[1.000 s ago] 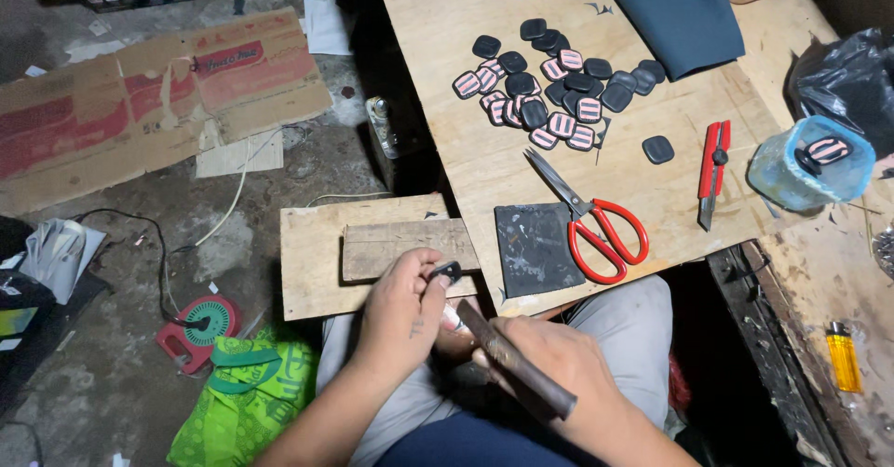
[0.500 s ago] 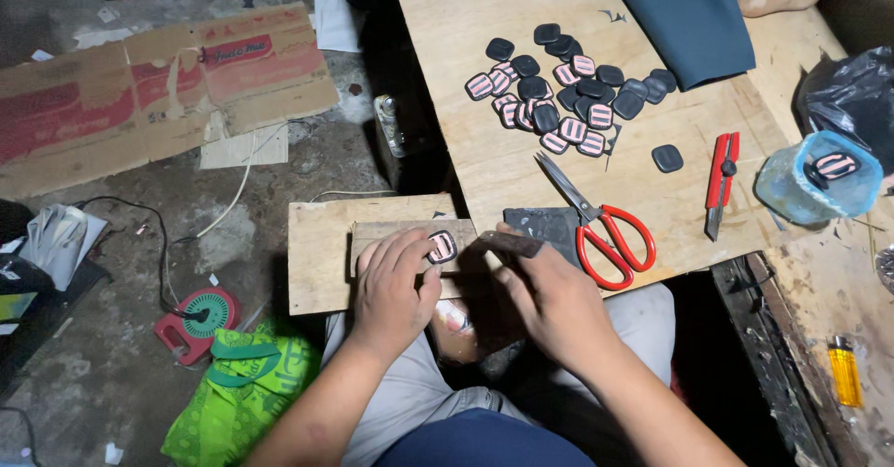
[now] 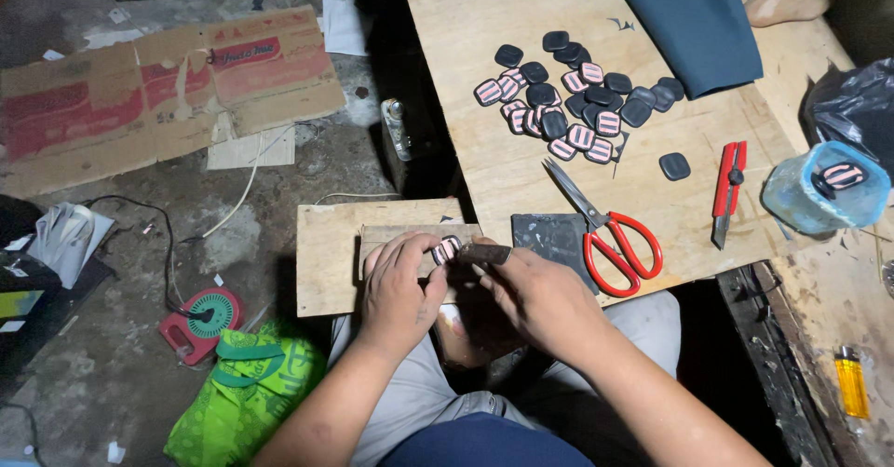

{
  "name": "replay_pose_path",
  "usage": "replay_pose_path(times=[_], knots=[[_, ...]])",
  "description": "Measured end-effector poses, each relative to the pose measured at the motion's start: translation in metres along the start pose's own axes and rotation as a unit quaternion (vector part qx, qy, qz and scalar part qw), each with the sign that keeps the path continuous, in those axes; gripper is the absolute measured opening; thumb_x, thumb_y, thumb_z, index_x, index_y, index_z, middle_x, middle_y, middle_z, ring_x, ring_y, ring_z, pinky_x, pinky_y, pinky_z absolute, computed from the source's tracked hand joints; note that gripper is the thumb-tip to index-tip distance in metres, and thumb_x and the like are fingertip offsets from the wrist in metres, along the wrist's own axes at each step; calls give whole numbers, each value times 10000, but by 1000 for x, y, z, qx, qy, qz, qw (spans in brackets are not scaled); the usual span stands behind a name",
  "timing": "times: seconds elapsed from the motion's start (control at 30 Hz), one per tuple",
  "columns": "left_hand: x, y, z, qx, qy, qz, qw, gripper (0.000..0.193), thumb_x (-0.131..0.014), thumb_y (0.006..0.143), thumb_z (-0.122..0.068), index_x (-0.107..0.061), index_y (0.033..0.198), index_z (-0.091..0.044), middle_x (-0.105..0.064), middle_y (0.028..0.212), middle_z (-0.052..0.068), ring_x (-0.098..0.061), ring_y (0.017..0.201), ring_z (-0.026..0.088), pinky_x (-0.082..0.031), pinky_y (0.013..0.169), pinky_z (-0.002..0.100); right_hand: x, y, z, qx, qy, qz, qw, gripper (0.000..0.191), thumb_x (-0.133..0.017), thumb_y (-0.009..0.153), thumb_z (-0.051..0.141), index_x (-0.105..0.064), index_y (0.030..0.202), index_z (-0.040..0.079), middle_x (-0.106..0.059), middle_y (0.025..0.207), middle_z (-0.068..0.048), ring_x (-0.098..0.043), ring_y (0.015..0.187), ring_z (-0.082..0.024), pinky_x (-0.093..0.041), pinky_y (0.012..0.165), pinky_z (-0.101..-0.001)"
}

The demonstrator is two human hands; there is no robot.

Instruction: The person repeatedly picks up small black rubber pieces, trims their edges with scissors, and then uses a hammer to flatten and shape them on a wooden block. The finished pieces are placed on the workbench.

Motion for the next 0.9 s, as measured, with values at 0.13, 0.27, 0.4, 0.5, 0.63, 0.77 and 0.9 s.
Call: replay_pose_path(times=[0.13,0.27,0.4,0.5,0.63,0.77,0.9], knots=[[5,-1,-2,15,-7,7,1000,355,-725,797,-115,-631,1138,-93,-701,1169,107,-620,1187,303,-393,1050,439,6,-4,10,33,30,-80,996,402,-673,927,185,-618,1322,132,-703,1008,-150,-694,840,-372,-554,671,-437],[6,-1,-4,-9,-5,1,1000,370,-707,796,-94,-620,1155,-76,-691,1176,117,-612,1198,313,-394,1050,441,-6,-4,13,-1,22,-58,998,405,-684,922,186,-626,1321,138,-687,944,-147,-683,823,-383,-543,679,-456],[2,-1,-3,-14,-6,0,1000,378,-691,784,-73,-615,1154,-74,-692,1171,113,-615,1191,309,-393,1050,444,-15,0,10,20,44,-81,996,398,-671,929,168,-623,1322,128,-700,1041,-157,-686,868,-384,-552,704,-443],[0,1,-1,-5,8,-2,1000,411,-673,768,-62,-605,1173,-67,-682,1170,123,-609,1190,317,-393,1050,445,-21,1,9,0,56,-63,996,429,-681,920,172,-627,1343,130,-698,988,-161,-689,858,-384,-550,712,-448],[-1,4,-1,-7,10,0,1000,416,-666,772,-62,-604,1183,-69,-686,1166,114,-612,1192,311,-390,1059,449,-15,-2,6,58,79,-52,994,392,-674,920,154,-630,1307,107,-717,1130,-182,-698,923,-388,-569,747,-429],[0,4,-3,-5,0,3,1000,409,-674,764,-68,-606,1168,-70,-689,1166,116,-613,1188,311,-389,1046,450,-10,0,-4,-38,36,-2,999,334,-693,928,228,-661,1248,139,-732,1020,-153,-712,896,-364,-565,739,-433],[2,5,-3,-2,4,-3,1000,397,-672,775,-70,-606,1166,-74,-688,1163,115,-613,1201,312,-394,1056,447,-19,-3,1,-10,95,-51,994,372,-665,918,181,-661,1285,117,-729,1015,-174,-712,889,-377,-570,730,-431]])
Point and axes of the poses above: each hand's wrist, its own y-axis towards the middle knuckle, its own x-axis out of the back of the hand, z = x × y, the point moved 2 cm from there along y, towards the middle knuckle
